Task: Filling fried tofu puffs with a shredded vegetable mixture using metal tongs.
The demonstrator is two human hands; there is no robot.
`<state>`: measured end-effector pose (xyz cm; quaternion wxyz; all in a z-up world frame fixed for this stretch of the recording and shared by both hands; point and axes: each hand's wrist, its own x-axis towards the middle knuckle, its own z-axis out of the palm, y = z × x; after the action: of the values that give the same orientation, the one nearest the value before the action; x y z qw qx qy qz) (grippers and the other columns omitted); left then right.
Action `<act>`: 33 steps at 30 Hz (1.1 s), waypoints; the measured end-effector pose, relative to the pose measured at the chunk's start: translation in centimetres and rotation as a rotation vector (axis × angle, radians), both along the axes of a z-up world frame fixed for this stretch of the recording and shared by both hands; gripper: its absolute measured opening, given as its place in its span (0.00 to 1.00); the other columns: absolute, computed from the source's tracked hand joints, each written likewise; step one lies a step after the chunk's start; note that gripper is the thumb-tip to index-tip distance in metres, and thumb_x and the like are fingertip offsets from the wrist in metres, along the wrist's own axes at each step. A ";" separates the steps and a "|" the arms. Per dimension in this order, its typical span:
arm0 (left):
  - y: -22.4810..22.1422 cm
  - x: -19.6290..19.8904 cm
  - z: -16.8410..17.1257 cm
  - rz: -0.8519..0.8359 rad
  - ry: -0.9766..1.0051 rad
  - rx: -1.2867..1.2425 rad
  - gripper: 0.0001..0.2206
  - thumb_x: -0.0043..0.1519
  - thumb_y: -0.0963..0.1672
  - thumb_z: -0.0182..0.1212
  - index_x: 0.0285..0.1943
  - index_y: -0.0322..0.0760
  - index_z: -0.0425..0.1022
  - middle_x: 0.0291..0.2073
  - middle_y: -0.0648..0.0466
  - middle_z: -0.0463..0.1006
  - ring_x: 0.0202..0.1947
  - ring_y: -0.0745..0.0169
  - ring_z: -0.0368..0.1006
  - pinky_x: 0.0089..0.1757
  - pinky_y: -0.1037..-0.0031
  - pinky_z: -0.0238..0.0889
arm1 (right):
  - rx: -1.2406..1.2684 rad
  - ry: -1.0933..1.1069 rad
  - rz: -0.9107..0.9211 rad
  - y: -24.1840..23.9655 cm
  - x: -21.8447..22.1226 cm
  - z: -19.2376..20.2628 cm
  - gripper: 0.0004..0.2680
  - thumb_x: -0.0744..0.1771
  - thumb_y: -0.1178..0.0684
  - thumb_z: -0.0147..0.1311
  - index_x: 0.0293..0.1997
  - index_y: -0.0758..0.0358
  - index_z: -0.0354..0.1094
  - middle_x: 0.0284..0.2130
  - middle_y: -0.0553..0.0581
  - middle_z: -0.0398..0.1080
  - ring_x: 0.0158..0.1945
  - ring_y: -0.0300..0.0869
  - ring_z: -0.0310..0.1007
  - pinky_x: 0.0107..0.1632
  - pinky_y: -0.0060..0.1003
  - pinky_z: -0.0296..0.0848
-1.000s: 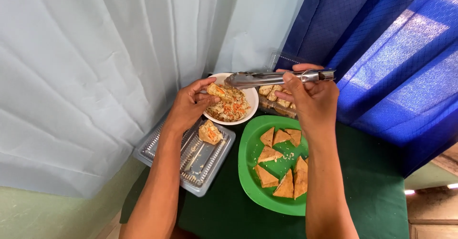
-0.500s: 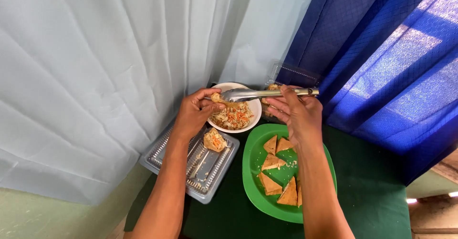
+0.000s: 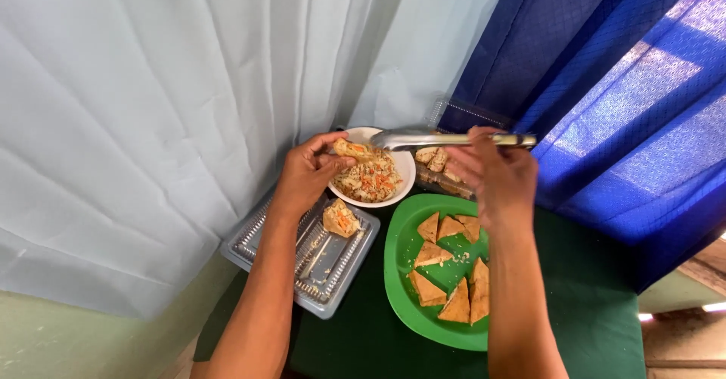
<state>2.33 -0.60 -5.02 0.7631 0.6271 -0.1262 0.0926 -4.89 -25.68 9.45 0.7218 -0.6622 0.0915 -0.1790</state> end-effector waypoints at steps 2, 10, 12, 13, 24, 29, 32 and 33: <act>-0.1 -0.8 1.5 0.010 -0.002 0.001 0.22 0.56 0.36 0.73 0.61 0.33 0.77 0.39 0.51 0.75 0.42 0.64 0.79 0.47 0.73 0.73 | -0.081 -0.034 -0.021 -0.9 0.0 0.0 0.12 0.68 0.53 0.59 0.52 0.73 0.67 0.38 0.74 0.72 0.44 0.61 0.81 0.45 0.51 0.84; 0.2 -0.2 0.7 0.043 -0.021 0.035 0.23 0.56 0.37 0.73 0.62 0.34 0.76 0.41 0.47 0.76 0.45 0.59 0.80 0.48 0.72 0.73 | -0.368 0.000 0.007 -0.4 -0.3 0.2 0.13 0.63 0.57 0.65 0.47 0.74 0.71 0.33 0.73 0.75 0.36 0.54 0.82 0.39 0.42 0.84; 0.1 -0.2 0.8 0.048 -0.041 0.050 0.23 0.56 0.37 0.74 0.62 0.33 0.76 0.41 0.46 0.77 0.45 0.60 0.79 0.48 0.71 0.73 | -0.355 0.009 0.038 -0.7 0.3 -0.9 0.12 0.62 0.58 0.66 0.45 0.73 0.72 0.32 0.71 0.77 0.36 0.51 0.82 0.39 0.42 0.85; 0.1 -0.1 0.8 0.047 -0.041 0.052 0.23 0.56 0.37 0.74 0.62 0.33 0.76 0.41 0.46 0.77 0.45 0.60 0.79 0.48 0.71 0.73 | -0.353 0.009 0.037 -0.5 0.3 -1.0 0.12 0.62 0.58 0.66 0.45 0.73 0.72 0.32 0.71 0.77 0.36 0.51 0.82 0.39 0.42 0.85; -0.2 -0.9 1.5 0.030 -0.043 0.060 0.24 0.57 0.35 0.72 0.63 0.32 0.74 0.42 0.46 0.76 0.42 0.64 0.78 0.48 0.72 0.73 | -0.235 -0.109 0.010 -2.4 0.0 0.1 0.12 0.66 0.56 0.62 0.49 0.74 0.68 0.38 0.77 0.75 0.40 0.57 0.82 0.43 0.49 0.86; -0.4 -0.4 0.8 0.001 -0.047 0.056 0.23 0.56 0.35 0.71 0.63 0.31 0.73 0.41 0.46 0.76 0.42 0.61 0.79 0.47 0.71 0.74 | -0.059 -0.117 0.047 -1.5 -0.4 0.8 0.12 0.68 0.52 0.59 0.51 0.69 0.66 0.43 0.75 0.74 0.47 0.60 0.81 0.48 0.50 0.84; -0.7 -0.8 1.2 -0.014 -0.037 0.037 0.24 0.56 0.35 0.72 0.62 0.30 0.73 0.42 0.44 0.78 0.42 0.61 0.79 0.46 0.72 0.74 | -0.033 -0.122 0.097 -0.1 -0.2 0.3 0.13 0.68 0.52 0.60 0.51 0.71 0.66 0.44 0.79 0.74 0.47 0.64 0.79 0.47 0.54 0.83; -0.8 -1.0 1.3 -0.016 -0.032 0.026 0.24 0.55 0.35 0.72 0.62 0.30 0.73 0.42 0.45 0.79 0.42 0.60 0.80 0.46 0.73 0.74 | -0.020 -0.136 0.123 0.4 -0.1 0.0 0.13 0.67 0.52 0.61 0.50 0.72 0.67 0.43 0.78 0.75 0.46 0.63 0.80 0.46 0.54 0.83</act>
<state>1.34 -1.36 -3.68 0.7534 0.6345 -0.1446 0.0946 -5.01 -25.30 9.49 0.7294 -0.6600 -0.0003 -0.1801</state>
